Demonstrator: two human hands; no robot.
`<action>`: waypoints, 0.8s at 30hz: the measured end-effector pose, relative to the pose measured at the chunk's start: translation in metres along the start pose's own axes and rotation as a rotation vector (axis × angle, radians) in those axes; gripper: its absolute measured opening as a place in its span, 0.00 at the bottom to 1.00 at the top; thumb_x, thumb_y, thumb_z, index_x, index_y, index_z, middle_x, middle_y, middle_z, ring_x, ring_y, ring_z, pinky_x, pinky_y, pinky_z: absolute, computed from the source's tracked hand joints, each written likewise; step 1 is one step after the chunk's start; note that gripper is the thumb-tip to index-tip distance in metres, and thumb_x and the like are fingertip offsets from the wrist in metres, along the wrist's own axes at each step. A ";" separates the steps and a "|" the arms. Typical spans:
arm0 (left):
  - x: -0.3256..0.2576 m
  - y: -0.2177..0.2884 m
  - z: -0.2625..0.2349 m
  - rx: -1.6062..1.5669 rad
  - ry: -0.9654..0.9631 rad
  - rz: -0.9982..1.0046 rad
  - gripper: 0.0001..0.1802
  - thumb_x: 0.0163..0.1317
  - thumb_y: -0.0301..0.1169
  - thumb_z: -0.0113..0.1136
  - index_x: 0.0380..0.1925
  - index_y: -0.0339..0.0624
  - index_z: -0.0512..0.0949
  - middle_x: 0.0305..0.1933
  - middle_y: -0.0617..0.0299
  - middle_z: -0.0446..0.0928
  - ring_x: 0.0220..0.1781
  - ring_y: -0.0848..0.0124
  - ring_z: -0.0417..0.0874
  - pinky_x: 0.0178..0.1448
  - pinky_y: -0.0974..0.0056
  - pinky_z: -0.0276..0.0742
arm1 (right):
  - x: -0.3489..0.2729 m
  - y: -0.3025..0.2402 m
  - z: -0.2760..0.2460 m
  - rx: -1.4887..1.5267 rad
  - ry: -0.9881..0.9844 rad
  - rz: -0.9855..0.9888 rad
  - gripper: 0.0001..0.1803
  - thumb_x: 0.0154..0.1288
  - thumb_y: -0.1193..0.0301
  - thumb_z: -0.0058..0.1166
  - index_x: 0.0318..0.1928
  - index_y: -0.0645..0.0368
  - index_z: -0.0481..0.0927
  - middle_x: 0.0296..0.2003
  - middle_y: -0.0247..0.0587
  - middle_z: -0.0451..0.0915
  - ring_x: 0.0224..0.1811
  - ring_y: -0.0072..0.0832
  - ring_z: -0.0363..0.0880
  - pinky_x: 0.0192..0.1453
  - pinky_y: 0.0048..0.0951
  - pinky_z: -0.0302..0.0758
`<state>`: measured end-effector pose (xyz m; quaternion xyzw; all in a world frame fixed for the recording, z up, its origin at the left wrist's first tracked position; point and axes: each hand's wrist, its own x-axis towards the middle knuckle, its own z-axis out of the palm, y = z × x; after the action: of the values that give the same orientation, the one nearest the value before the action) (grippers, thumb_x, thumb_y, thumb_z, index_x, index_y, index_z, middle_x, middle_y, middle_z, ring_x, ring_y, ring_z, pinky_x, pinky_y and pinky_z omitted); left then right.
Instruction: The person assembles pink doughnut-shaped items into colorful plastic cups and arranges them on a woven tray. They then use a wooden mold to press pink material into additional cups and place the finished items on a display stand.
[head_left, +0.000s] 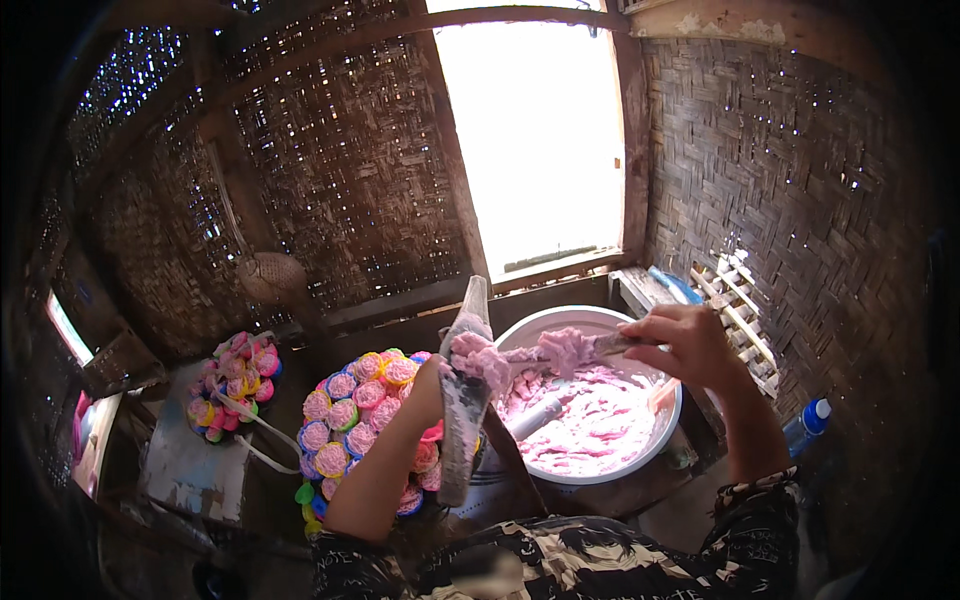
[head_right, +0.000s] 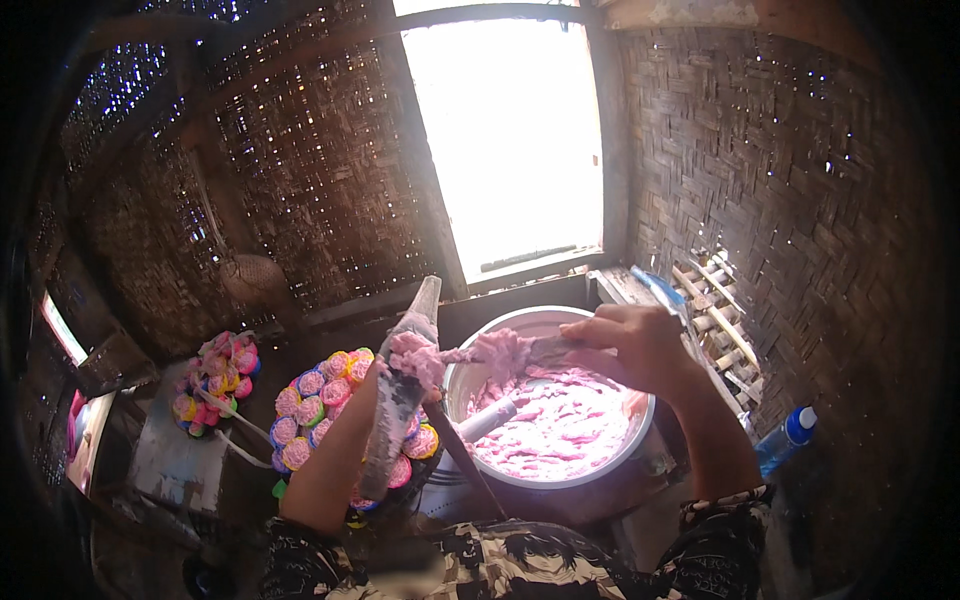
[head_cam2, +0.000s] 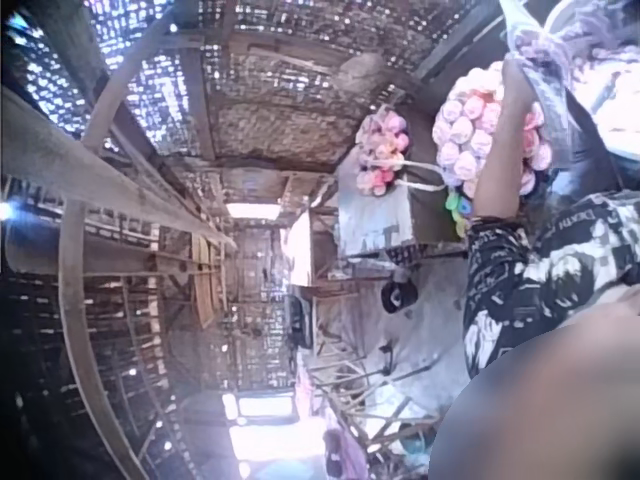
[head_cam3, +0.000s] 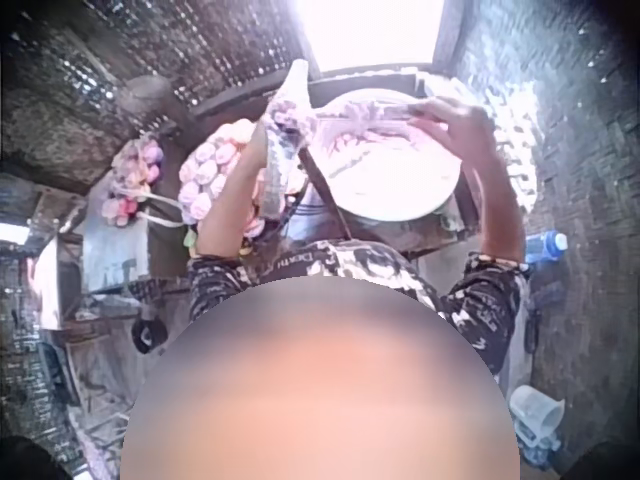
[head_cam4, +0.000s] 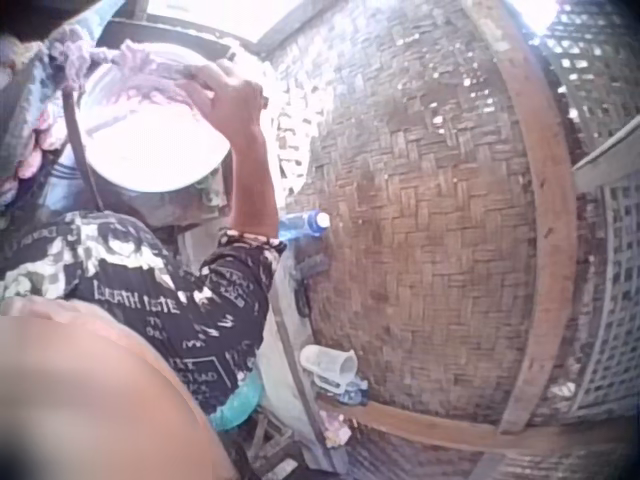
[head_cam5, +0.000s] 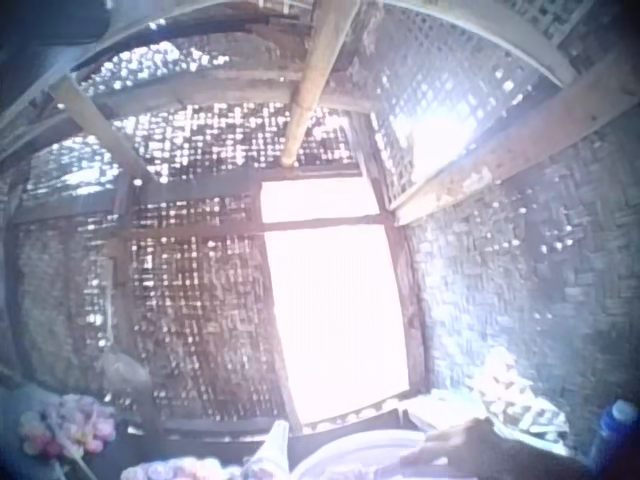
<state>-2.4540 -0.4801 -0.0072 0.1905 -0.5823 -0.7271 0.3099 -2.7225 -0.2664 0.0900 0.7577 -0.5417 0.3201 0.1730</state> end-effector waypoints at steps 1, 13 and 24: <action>-0.007 0.004 0.004 0.544 0.017 0.181 0.22 0.43 0.41 0.64 0.38 0.41 0.76 0.35 0.54 0.78 0.38 0.59 0.81 0.43 0.60 0.75 | 0.006 -0.001 -0.007 -0.066 -0.033 0.002 0.12 0.50 0.62 0.63 0.32 0.55 0.83 0.21 0.38 0.79 0.22 0.31 0.79 0.24 0.28 0.71; -0.020 0.009 0.056 1.401 0.113 0.298 0.21 0.43 0.47 0.64 0.32 0.44 0.79 0.32 0.49 0.77 0.36 0.53 0.80 0.42 0.55 0.75 | 0.062 -0.053 0.000 -0.427 -0.571 -0.140 0.10 0.57 0.61 0.51 0.31 0.52 0.80 0.25 0.39 0.78 0.28 0.34 0.80 0.29 0.34 0.74; -0.004 0.008 -0.001 0.927 0.003 0.222 0.19 0.48 0.39 0.58 0.37 0.40 0.77 0.33 0.52 0.78 0.37 0.58 0.81 0.41 0.58 0.77 | 0.010 -0.038 -0.013 -0.462 0.208 -0.246 0.07 0.50 0.68 0.59 0.32 0.50 0.82 0.16 0.27 0.67 0.14 0.22 0.66 0.17 0.25 0.60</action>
<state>-2.4487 -0.4792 0.0001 0.2464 -0.8618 -0.3527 0.2687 -2.6892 -0.2524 0.1092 0.7215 -0.4835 0.2409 0.4332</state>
